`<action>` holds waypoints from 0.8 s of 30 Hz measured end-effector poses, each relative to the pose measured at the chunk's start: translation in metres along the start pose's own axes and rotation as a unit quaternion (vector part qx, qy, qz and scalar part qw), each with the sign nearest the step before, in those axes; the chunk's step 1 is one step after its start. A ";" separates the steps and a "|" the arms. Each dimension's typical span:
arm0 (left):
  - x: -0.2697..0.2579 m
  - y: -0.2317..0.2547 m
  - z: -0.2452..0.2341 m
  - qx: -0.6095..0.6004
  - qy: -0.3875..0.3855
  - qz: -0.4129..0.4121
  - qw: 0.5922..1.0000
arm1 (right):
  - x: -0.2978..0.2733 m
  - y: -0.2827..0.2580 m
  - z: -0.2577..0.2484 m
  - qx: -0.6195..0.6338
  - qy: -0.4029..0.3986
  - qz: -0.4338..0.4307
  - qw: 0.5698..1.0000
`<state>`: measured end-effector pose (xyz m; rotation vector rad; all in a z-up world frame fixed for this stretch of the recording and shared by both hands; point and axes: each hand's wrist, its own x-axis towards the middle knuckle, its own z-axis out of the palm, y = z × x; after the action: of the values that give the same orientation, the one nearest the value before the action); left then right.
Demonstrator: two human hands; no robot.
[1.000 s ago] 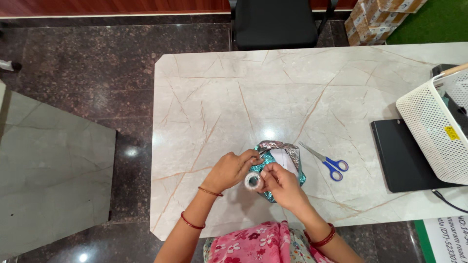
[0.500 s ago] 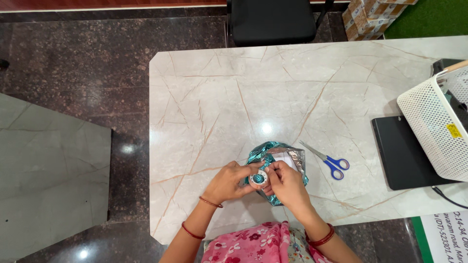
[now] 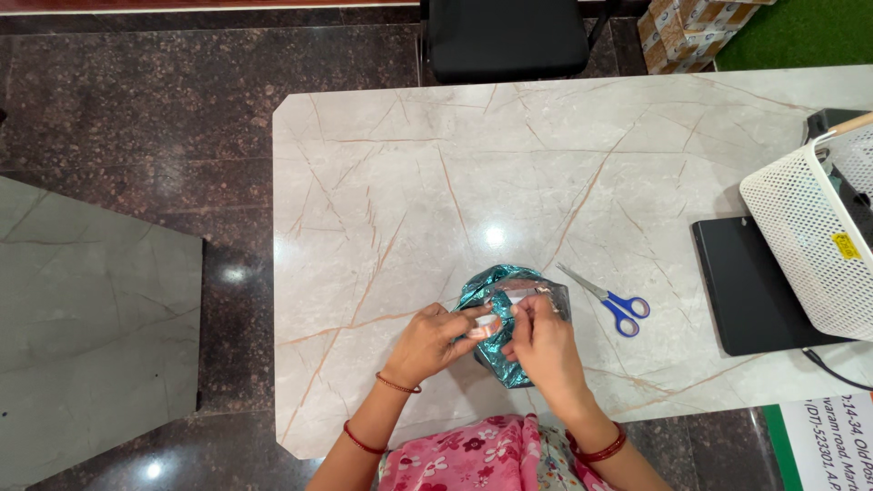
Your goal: The person wraps a small rectangular box with teal metallic wrapping paper. They fold the paper around the box, apply clear adhesive tape to secure the folds, and use scissors to trim excess tape. The process continues until the box is fully wrapped.
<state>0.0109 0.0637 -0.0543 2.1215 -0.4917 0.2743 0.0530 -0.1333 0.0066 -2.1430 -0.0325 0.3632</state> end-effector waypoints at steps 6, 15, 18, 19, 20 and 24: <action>-0.001 0.004 0.005 -0.035 0.049 -0.035 0.998 | 0.004 0.001 -0.002 0.006 0.010 0.014 1.000; 0.003 0.014 0.011 0.037 0.062 -0.039 0.997 | 0.012 -0.003 -0.005 -0.003 0.027 0.053 0.998; 0.003 0.016 0.014 0.027 0.107 -0.017 0.994 | 0.013 -0.003 -0.005 -0.005 0.034 0.049 0.998; 0.003 0.016 0.015 0.026 0.110 -0.018 0.993 | 0.013 -0.004 -0.004 -0.010 0.036 0.047 0.998; 0.003 0.016 0.017 0.025 0.114 -0.019 0.993 | 0.014 -0.004 -0.004 -0.016 0.037 0.046 0.998; 0.001 0.013 0.023 0.031 0.124 -0.031 0.991 | 0.015 -0.009 -0.006 -0.008 0.055 0.068 0.996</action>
<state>0.0067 0.0380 -0.0570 2.1206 -0.2747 0.5160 0.0696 -0.1304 0.0136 -2.1833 0.1753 0.3245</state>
